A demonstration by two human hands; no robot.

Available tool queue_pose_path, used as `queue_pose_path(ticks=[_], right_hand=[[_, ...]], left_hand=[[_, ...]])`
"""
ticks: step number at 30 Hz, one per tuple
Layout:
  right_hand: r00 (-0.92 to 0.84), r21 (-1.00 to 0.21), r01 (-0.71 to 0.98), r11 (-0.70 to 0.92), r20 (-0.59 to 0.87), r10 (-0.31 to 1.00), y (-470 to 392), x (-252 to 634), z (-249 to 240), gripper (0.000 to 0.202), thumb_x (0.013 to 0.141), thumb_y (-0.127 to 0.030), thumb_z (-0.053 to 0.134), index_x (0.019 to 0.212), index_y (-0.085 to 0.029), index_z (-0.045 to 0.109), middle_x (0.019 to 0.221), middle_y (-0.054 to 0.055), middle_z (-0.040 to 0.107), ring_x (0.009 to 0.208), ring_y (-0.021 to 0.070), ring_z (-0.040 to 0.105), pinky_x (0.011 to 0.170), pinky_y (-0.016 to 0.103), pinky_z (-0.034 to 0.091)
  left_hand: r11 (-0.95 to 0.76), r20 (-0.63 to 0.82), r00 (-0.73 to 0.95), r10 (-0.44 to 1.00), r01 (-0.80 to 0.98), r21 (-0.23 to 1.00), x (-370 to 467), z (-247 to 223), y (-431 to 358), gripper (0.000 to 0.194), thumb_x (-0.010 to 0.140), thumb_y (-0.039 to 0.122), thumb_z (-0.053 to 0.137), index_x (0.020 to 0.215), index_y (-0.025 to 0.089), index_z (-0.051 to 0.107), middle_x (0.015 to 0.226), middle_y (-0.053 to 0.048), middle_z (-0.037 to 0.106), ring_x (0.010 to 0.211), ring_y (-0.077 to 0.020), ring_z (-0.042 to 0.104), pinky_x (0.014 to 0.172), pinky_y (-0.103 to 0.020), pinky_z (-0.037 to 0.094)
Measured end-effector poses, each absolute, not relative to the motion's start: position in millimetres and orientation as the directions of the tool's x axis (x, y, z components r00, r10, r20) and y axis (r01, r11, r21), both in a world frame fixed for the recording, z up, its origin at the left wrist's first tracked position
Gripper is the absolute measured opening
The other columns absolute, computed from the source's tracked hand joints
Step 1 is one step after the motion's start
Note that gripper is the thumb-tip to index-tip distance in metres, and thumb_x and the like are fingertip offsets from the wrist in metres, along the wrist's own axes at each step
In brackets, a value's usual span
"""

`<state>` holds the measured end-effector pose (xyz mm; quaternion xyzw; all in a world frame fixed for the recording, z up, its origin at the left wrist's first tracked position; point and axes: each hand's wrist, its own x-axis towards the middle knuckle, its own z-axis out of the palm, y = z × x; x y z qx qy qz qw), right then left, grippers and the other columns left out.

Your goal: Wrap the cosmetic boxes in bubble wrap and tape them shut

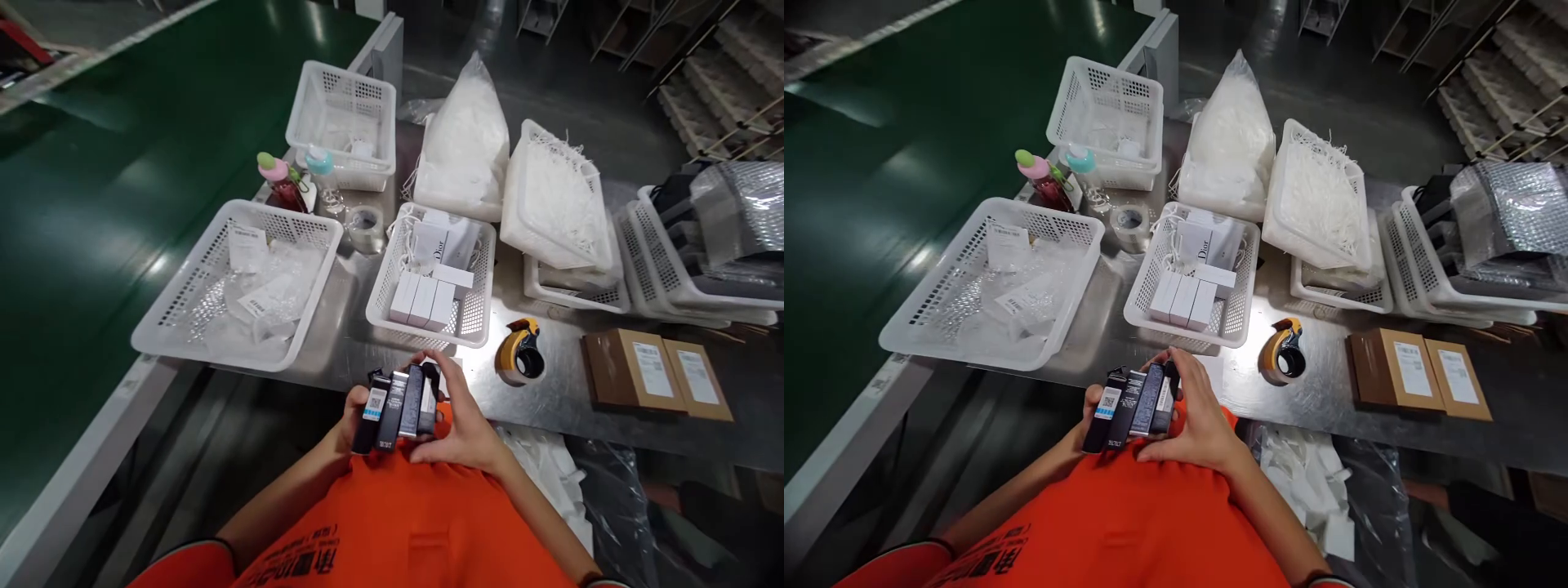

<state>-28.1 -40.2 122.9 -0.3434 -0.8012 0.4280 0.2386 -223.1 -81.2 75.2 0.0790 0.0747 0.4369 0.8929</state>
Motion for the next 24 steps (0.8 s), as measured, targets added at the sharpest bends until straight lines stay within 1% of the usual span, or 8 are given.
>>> queue_pose_path(ticks=[2,5,7,10,12,15,19,24], right_hand=[[-0.661,-0.84,0.341,0.421,0.104,0.743,-39.7,-29.1,124.9,0.13,0.064,-0.057,0.09,0.163,-0.032,0.009,0.154,0.015,0.042,0.142,0.0363,0.044,0.116,0.055,0.041],[-0.655,-0.798,0.361,0.483,0.152,0.741,-39.1,-30.7,126.0,0.115,0.074,-0.049,0.084,0.163,-0.032,0.013,0.149,0.014,0.048,0.136,0.0336,0.048,0.112,0.054,0.044],[-0.67,-0.759,0.387,0.523,0.158,0.725,-39.3,-31.0,125.7,0.11,0.077,-0.05,0.081,0.163,-0.031,0.014,0.146,0.014,0.051,0.133,0.0339,0.051,0.11,0.054,0.044],[-0.702,-0.702,0.413,0.581,0.162,0.694,-39.5,-30.6,125.0,0.111,0.077,-0.059,0.079,0.163,-0.028,0.016,0.146,0.016,0.052,0.13,0.036,0.053,0.107,0.055,0.045],[-0.714,-0.686,0.401,0.607,0.182,0.676,-38.8,-30.5,125.5,0.111,0.076,-0.065,0.077,0.162,-0.027,0.017,0.146,0.017,0.053,0.129,0.0362,0.054,0.106,0.054,0.046],[-0.721,-0.71,0.361,0.604,0.199,0.664,-36.8,-30.9,128.5,0.113,0.076,-0.07,0.075,0.162,-0.026,0.016,0.144,0.017,0.055,0.128,0.035,0.055,0.106,0.052,0.046],[-0.717,-0.75,0.318,0.58,0.21,0.664,-36.1,-31.8,130.8,0.112,0.079,-0.063,0.075,0.162,-0.027,0.011,0.144,0.016,0.054,0.131,0.0343,0.054,0.108,0.052,0.045],[-0.695,-0.763,0.301,0.573,0.236,0.68,-40.2,-31.0,122.7,0.111,0.078,-0.057,0.078,0.162,-0.028,0.011,0.146,0.017,0.051,0.134,0.0346,0.051,0.109,0.053,0.044]], left_hand=[[0.599,-0.083,0.598,0.797,-0.768,0.225,-222.6,72.8,-82.1,0.084,0.072,0.046,0.066,0.149,0.017,0.05,0.124,-0.015,0.074,0.111,-0.0367,0.07,0.091,-0.045,0.055],[0.578,-0.138,0.562,0.816,-0.785,0.223,-223.3,63.7,-85.7,0.074,0.074,0.047,0.065,0.139,0.013,0.061,0.114,-0.015,0.078,0.108,-0.0366,0.072,0.09,-0.044,0.056],[0.583,-0.182,0.554,0.812,-0.784,0.214,-225.1,58.4,-88.4,0.076,0.07,0.049,0.068,0.138,0.013,0.063,0.116,-0.015,0.077,0.111,-0.0381,0.07,0.095,-0.047,0.055],[0.599,-0.231,0.556,0.798,-0.774,0.204,-229.9,53.5,-91.9,0.088,0.063,0.043,0.072,0.146,0.016,0.055,0.127,-0.015,0.073,0.119,-0.0395,0.066,0.101,-0.05,0.051],[0.604,-0.22,0.567,0.794,-0.774,0.189,-233.7,49.9,-93.4,0.092,0.061,0.038,0.072,0.149,0.019,0.052,0.131,-0.013,0.072,0.12,-0.0389,0.065,0.102,-0.05,0.051],[0.61,-0.145,0.592,0.792,-0.774,0.172,-237.5,41.7,-94.0,0.085,0.064,0.04,0.07,0.145,0.017,0.057,0.124,-0.013,0.075,0.114,-0.0372,0.069,0.096,-0.047,0.054],[0.6,-0.082,0.596,0.799,-0.777,0.189,-236.4,33.7,-91.2,0.091,0.064,0.042,0.071,0.148,0.014,0.052,0.109,-0.011,0.08,0.101,-0.034,0.074,0.092,-0.044,0.057],[0.589,-0.087,0.585,0.806,-0.778,0.219,-233.7,38.3,-89.7,0.09,0.064,0.044,0.071,0.147,0.015,0.052,0.116,-0.012,0.078,0.107,-0.0349,0.072,0.098,-0.047,0.055]])
